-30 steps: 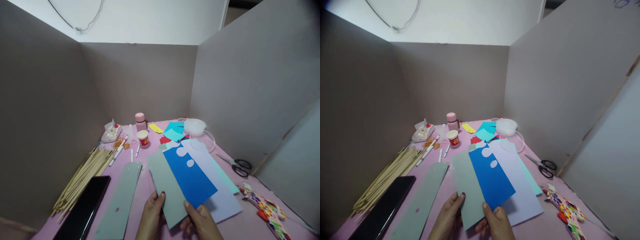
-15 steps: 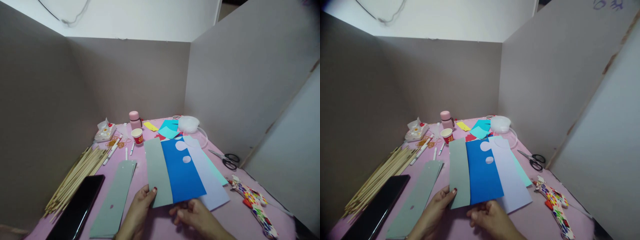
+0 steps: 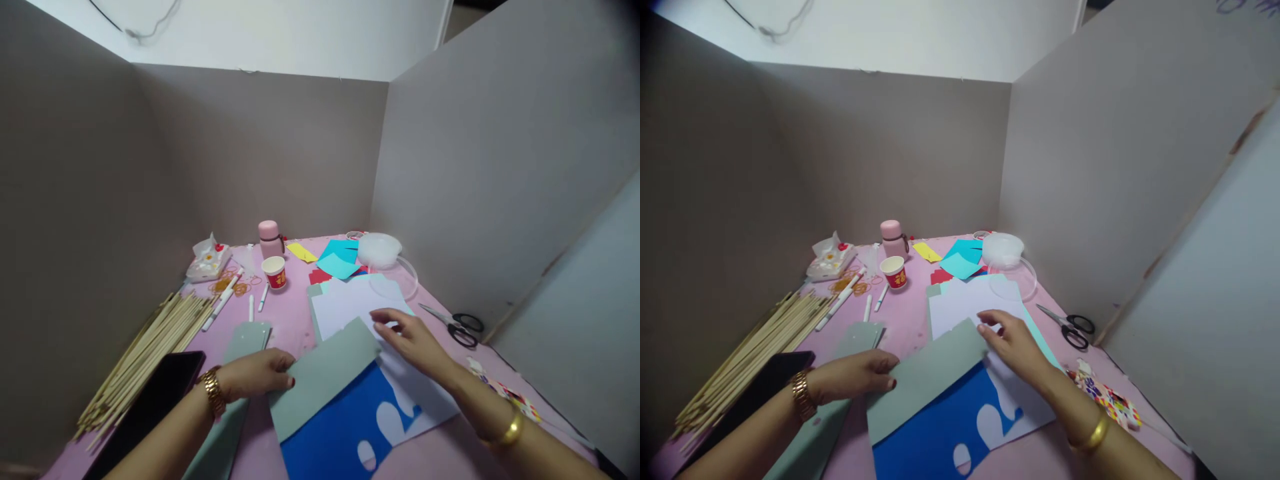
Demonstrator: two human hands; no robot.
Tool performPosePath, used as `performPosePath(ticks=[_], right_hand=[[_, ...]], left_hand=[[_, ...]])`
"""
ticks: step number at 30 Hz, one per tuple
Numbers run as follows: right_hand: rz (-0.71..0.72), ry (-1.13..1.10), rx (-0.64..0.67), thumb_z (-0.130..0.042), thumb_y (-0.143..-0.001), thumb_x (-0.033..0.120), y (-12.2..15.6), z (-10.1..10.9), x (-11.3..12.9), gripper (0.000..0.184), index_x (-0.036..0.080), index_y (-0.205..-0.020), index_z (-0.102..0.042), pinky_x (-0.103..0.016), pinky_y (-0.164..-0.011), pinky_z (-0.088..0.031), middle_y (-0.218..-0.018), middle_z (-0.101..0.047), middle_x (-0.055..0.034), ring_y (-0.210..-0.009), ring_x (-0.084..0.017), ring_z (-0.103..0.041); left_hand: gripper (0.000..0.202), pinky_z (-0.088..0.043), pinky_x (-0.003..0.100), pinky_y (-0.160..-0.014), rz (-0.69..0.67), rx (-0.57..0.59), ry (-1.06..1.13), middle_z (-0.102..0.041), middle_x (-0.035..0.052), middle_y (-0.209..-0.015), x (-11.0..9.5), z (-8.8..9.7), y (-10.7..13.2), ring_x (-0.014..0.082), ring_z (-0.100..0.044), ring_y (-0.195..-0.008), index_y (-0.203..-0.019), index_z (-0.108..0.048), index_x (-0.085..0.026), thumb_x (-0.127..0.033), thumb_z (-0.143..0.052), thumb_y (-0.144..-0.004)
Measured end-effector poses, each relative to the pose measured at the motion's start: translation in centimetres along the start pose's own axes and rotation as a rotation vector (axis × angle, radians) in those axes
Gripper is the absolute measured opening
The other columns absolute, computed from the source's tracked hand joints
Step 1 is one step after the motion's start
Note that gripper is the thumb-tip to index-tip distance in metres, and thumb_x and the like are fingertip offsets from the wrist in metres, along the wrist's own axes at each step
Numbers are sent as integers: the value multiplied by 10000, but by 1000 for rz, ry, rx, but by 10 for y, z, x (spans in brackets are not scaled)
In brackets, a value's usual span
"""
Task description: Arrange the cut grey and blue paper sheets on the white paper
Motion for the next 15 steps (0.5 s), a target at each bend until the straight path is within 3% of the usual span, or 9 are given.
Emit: performPosePath(ticks=[4,8,11,15], right_hand=[[171,55,193,-519,-847,256,-3,-32,10,253,213,-1073,-625,-365,-911,-432,-1127,-636,-92,-1065,-218,-541],[197,141,277,-544,-823,246,-9,-47,2,364,153,-1173,-571,-446,-986,-333,-1258,-539,-162,-1178,-276,-439],[183,173,386,-556,-814,259,-19,-62,1,342,155,-1136,-605,-436,-934,-347,-1101,-640,-144,-1045,-275,-533],[105,150,550,-554,-776,210,-29,-82,0,153,171,-805,-699,-285,-662,-416,-746,-691,-54,-704,-187,-596]], left_hand=[[226,-474,268,-560,29,-1,-334,-588,-50,-651,-1,7,-13,104,-561,-561,-722,-598,-145,-333,-566,-843],[208,-501,291,-608,47,-6,-542,-624,-23,-734,2,8,-22,118,-590,-631,-784,-612,-150,-333,-548,-856],[207,-508,300,-627,49,2,-602,-638,-14,-766,3,7,-26,125,-602,-658,-807,-618,-153,-334,-537,-864],[185,-509,319,-657,51,0,-578,-641,-10,-775,4,9,-27,131,-606,-681,-798,-618,-151,-318,-558,-852]])
Point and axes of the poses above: each hand's wrist, its own y-axis away from the middle knuckle, its own z-axis out of the back of the hand, x = y × z, the point moved 7 cm from there along -y, towards the middle knuckle
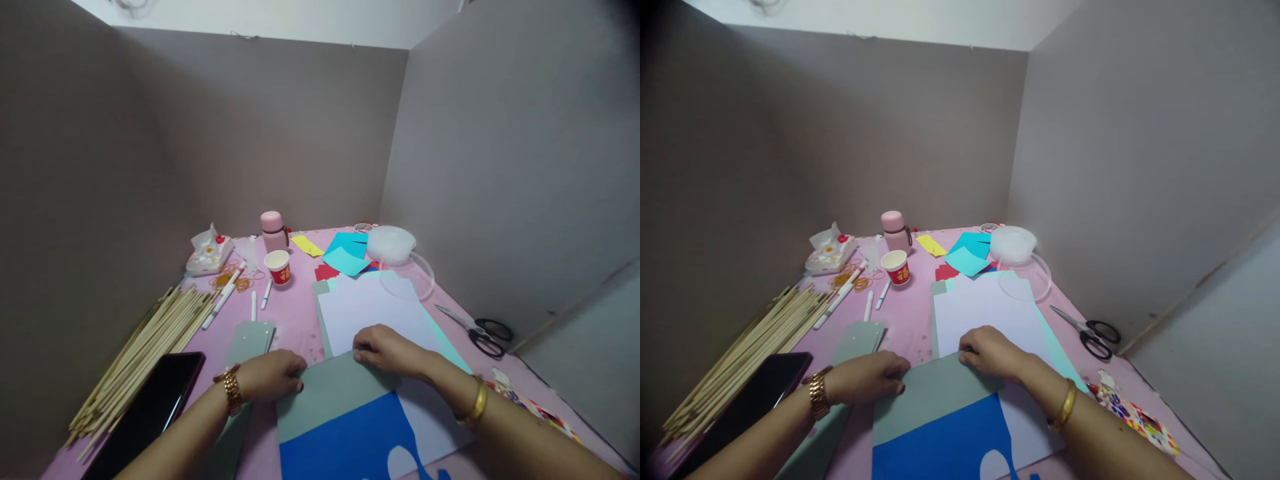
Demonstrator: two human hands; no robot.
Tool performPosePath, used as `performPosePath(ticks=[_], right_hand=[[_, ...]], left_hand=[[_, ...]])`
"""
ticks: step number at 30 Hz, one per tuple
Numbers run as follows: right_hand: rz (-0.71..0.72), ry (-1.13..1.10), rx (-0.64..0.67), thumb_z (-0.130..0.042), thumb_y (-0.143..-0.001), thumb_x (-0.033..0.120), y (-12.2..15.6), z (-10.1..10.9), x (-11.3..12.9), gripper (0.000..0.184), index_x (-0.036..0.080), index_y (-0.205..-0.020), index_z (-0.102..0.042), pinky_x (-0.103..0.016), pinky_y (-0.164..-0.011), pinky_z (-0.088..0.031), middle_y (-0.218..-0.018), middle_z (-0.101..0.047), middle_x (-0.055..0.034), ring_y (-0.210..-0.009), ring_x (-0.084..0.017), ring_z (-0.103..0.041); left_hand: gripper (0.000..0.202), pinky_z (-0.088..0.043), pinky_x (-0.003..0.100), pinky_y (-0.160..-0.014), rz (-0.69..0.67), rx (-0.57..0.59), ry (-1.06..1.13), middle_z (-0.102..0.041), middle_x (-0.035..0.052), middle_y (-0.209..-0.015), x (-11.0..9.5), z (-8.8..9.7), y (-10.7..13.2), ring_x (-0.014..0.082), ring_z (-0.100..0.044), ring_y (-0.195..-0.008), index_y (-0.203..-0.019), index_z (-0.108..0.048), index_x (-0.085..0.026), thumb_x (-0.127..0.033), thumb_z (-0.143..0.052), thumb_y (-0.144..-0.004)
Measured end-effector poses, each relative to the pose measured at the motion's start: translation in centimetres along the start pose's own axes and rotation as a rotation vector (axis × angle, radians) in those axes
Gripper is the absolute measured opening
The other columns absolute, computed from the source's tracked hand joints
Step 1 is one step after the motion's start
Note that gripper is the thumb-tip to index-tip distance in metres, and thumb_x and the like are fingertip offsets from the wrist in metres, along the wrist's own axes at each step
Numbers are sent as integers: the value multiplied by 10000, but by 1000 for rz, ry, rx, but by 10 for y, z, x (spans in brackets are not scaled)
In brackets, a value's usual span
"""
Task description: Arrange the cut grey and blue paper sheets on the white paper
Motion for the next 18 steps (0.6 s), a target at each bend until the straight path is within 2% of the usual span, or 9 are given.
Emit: performPosePath(ticks=[2,6,11,18], right_hand=[[-41,-53,54,-549,-759,199,-3,-4,-3,148,160,-705,-681,-228,-550,-377,-639,-649,-17,-602,-142,-554],[-103,-132,86,-517,-754,195,-1,-8,-13,163,147,-662,-643,-197,-507,-330,-584,-565,20,-552,-101,-472],[-143,-164,82,-496,-761,213,4,-14,-21,171,153,-660,-620,-199,-494,-293,-564,-503,35,-544,-96,-415],[-161,-123,70,-497,-764,224,6,-16,-19,168,163,-676,-627,-215,-529,-302,-592,-548,21,-576,-114,-454]], left_hand=[[169,-509,330,-668,6,-11,69,-639,-11,-779,6,1,0,138,-610,-695,-801,-618,-145,-306,-582,-837],[148,-513,335,-676,39,-98,323,-639,-2,-826,27,-2,5,148,-617,-737,-882,-609,-143,-281,-589,-833],[87,-491,283,-591,125,-234,658,-570,-57,-659,53,-16,15,102,-570,-573,-863,-582,-145,-229,-572,-845],[22,-462,256,-562,181,-347,920,-527,-89,-572,59,-26,19,88,-537,-512,-804,-573,-146,-138,-580,-824]])
Point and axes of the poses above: each hand's wrist, its own y-axis away from the middle knuckle, its own z-axis out of the back of the hand, x = y × z, the point moved 7 cm from there along -y, towards the middle knuckle
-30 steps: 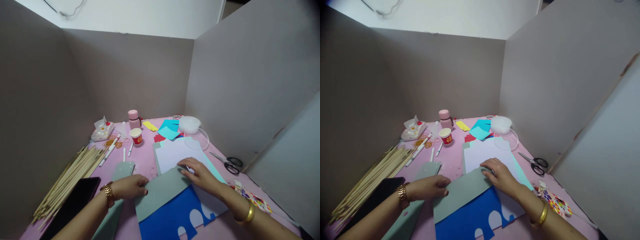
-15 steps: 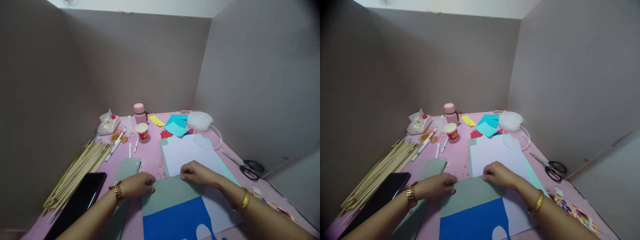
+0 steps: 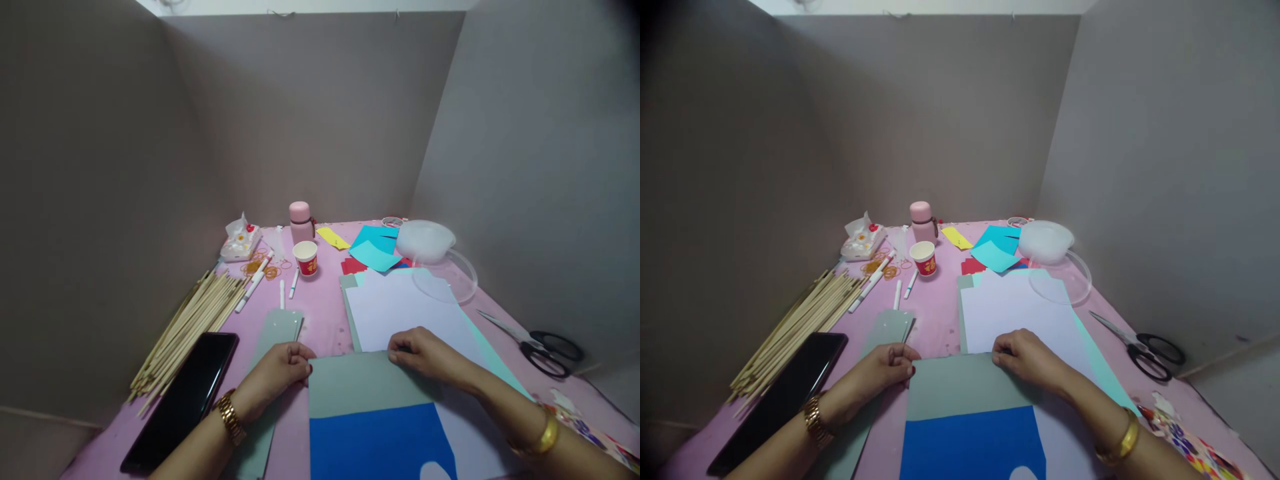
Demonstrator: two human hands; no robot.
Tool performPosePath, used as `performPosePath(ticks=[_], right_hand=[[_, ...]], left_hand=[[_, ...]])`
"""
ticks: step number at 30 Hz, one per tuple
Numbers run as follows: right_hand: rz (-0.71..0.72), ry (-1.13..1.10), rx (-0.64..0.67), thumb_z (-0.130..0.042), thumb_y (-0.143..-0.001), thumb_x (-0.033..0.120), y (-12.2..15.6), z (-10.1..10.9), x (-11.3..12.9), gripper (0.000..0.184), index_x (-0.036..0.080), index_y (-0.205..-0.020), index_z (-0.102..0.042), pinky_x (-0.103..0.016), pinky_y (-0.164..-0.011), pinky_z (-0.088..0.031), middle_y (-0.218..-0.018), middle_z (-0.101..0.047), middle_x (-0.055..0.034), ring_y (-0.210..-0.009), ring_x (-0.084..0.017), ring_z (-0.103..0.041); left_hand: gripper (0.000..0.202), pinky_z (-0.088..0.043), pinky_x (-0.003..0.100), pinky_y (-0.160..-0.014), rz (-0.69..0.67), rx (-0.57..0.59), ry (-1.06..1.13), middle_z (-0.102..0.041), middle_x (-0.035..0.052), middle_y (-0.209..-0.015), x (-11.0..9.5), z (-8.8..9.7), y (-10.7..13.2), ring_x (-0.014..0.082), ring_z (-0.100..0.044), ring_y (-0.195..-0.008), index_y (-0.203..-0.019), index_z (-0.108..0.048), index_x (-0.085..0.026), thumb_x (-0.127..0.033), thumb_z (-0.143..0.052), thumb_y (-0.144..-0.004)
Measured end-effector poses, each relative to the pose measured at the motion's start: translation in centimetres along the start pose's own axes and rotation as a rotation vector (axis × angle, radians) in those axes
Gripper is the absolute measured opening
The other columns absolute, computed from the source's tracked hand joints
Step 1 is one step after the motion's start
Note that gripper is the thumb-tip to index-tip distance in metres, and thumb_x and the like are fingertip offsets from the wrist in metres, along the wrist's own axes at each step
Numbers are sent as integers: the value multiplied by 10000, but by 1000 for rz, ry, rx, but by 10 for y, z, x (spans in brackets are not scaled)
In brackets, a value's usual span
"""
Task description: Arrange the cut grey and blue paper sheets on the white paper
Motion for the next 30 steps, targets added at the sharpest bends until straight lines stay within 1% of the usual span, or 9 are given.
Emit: performPosePath(ticks=[12,16,19,21,22,24,26,27,30], right_hand=[[-29,47,7,-512,-760,255,-2,-1,-4,178,174,-700,-659,-219,-536,-320,-627,-612,1,-592,-129,-494],[-28,60,9,-507,-764,257,-2,0,-4,181,175,-723,-664,-220,-533,-319,-637,-621,-6,-596,-134,-495],[-29,71,6,-508,-766,258,-2,0,-3,186,174,-731,-669,-222,-528,-316,-641,-627,-10,-594,-136,-499],[-28,81,-3,-512,-766,256,-3,1,-3,185,175,-732,-675,-224,-533,-319,-639,-631,-12,-593,-137,-502],[-27,87,-9,-514,-766,254,-3,2,-2,184,176,-733,-678,-225,-538,-323,-641,-634,-13,-596,-138,-507],[-28,99,-22,-522,-765,247,-3,3,-1,180,179,-738,-686,-225,-550,-331,-649,-645,-15,-608,-139,-523],[-32,110,-33,-537,-759,238,-3,5,1,170,181,-742,-696,-222,-555,-338,-657,-657,-16,-616,-140,-538],[-33,115,-37,-543,-757,234,-3,6,2,166,181,-745,-700,-220,-555,-341,-660,-663,-16,-617,-138,-542],[-29,129,-47,-560,-760,229,-3,8,5,155,180,-753,-707,-210,-548,-350,-660,-674,-12,-604,-129,-549]], left_hand=[[23,-463,249,-554,42,-17,45,-549,-82,-590,3,1,2,84,-539,-511,-804,-584,-141,-121,-585,-815],[30,-464,255,-560,39,-20,-10,-547,-78,-592,7,1,0,90,-548,-521,-822,-575,-144,-121,-578,-803],[89,-449,256,-551,0,-35,-113,-556,-58,-577,3,3,-2,107,-556,-524,-855,-581,-130,-127,-546,-773],[138,-449,284,-568,-60,-72,-227,-588,-19,-608,-5,4,1,141,-571,-562,-867,-600,-127,-163,-528,-755],[160,-457,315,-612,-107,-105,-294,-614,12,-664,-11,5,4,169,-586,-619,-877,-610,-131,-180,-523,-752],[217,-442,400,-784,-228,-181,-422,-645,85,-877,-25,4,14,240,-593,-835,-949,-615,-144,-206,-500,-775],[260,-362,434,-949,-355,-209,-508,-604,115,-1096,-34,-5,25,271,-526,-1054,-1036,-605,-174,-221,-466,-821],[281,-345,420,-988,-425,-187,-554,-584,109,-1170,-36,-14,30,263,-498,-1119,-1078,-597,-196,-224,-444,-844],[337,-428,357,-976,-698,-34,-829,-589,59,-1259,-31,-51,42,225,-524,-1152,-1171,-567,-274,-195,-418,-880]])
Point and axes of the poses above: each hand's wrist, its own y-axis away from the middle knuckle, its own z-axis out of the back of the hand, x = y × z, the point moved 7 cm from there along -y, towards the middle knuckle
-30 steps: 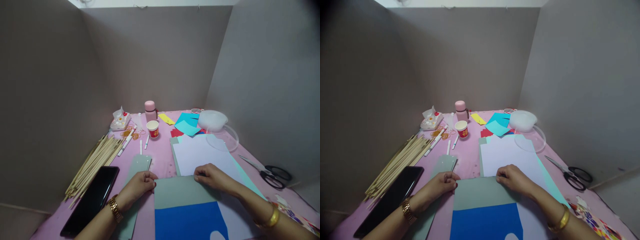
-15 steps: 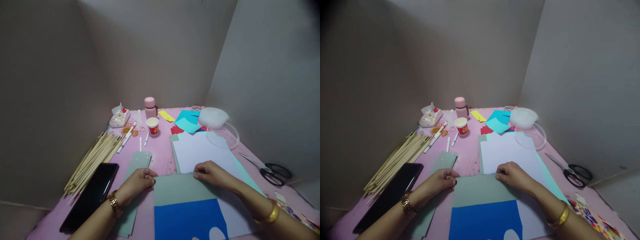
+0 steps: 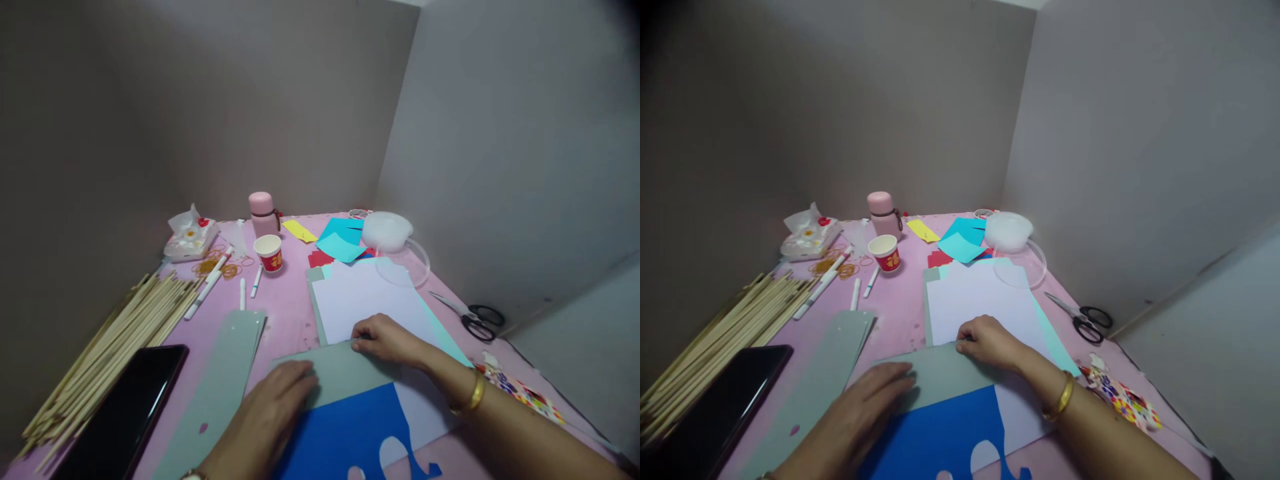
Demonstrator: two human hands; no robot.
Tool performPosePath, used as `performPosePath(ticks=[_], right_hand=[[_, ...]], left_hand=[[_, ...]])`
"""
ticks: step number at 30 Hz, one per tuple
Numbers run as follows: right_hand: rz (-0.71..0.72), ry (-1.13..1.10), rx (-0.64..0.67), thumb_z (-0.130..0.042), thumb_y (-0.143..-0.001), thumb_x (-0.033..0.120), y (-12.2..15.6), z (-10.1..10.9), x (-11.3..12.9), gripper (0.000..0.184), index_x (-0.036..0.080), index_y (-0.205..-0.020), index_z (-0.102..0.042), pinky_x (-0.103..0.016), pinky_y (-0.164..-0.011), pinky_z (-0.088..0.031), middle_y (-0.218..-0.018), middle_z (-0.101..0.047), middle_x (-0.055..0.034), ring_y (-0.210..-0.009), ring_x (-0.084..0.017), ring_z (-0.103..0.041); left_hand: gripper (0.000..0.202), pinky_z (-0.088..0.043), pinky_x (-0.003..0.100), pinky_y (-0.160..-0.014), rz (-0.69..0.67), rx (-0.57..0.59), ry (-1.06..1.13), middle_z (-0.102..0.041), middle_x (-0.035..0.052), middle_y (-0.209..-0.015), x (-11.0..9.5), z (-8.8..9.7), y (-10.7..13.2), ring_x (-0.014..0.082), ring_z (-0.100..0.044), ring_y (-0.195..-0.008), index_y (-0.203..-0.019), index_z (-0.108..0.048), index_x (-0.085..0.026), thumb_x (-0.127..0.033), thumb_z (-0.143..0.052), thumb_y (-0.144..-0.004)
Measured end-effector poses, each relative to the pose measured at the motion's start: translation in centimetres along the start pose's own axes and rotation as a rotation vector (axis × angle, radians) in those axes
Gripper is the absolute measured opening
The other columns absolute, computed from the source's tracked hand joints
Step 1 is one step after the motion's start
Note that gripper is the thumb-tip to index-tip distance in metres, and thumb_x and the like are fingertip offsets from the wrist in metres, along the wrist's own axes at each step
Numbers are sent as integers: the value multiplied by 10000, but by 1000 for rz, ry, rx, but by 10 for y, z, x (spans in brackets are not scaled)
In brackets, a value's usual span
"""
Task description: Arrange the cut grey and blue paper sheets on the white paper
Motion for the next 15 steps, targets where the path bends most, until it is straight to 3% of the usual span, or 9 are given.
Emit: performPosePath(ticks=[2,4,9,12,15], right_hand=[[10,11,-13,-571,-762,230,0,2,2,146,179,-759,-708,-208,-543,-356,-658,-676,-10,-597,-126,-553],[29,24,-34,-585,-758,222,-1,3,4,125,182,-756,-703,-209,-545,-364,-654,-672,-6,-597,-126,-558],[96,85,-194,-603,-773,215,8,15,-1,110,171,-861,-653,-282,-697,-432,-829,-657,-52,-777,-181,-569],[173,127,-293,-529,-839,195,33,20,-5,181,155,-1000,-601,-341,-831,-423,-997,-613,-106,-951,-211,-524],[275,170,-289,-456,-851,105,69,15,-6,281,184,-1097,-569,-363,-889,-406,-1140,-580,-119,-1049,-213,-497]], left_hand=[[351,-477,356,-947,-141,41,-188,-610,50,-1260,-8,-17,3,225,-563,-1127,-1203,-549,-279,-191,-422,-888],[341,-508,356,-920,-194,32,-296,-631,46,-1240,-9,-25,4,228,-595,-1097,-1199,-556,-274,-204,-440,-886],[380,-525,303,-893,-256,-19,-317,-621,14,-1256,-8,-17,3,207,-601,-1103,-1231,-536,-303,-211,-451,-872],[397,-526,285,-885,-283,-21,-309,-620,2,-1255,-9,-13,3,207,-606,-1098,-1246,-525,-320,-241,-480,-860],[401,-521,291,-891,-291,-1,-319,-616,-2,-1256,-10,-13,1,211,-610,-1091,-1253,-520,-330,-246,-472,-864]])
Point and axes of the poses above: each hand's wrist, its own y-axis away from the middle knuckle, its own z-axis out of the back of the hand, x = y × z, the point moved 7 cm from there along -y, towards the middle knuckle
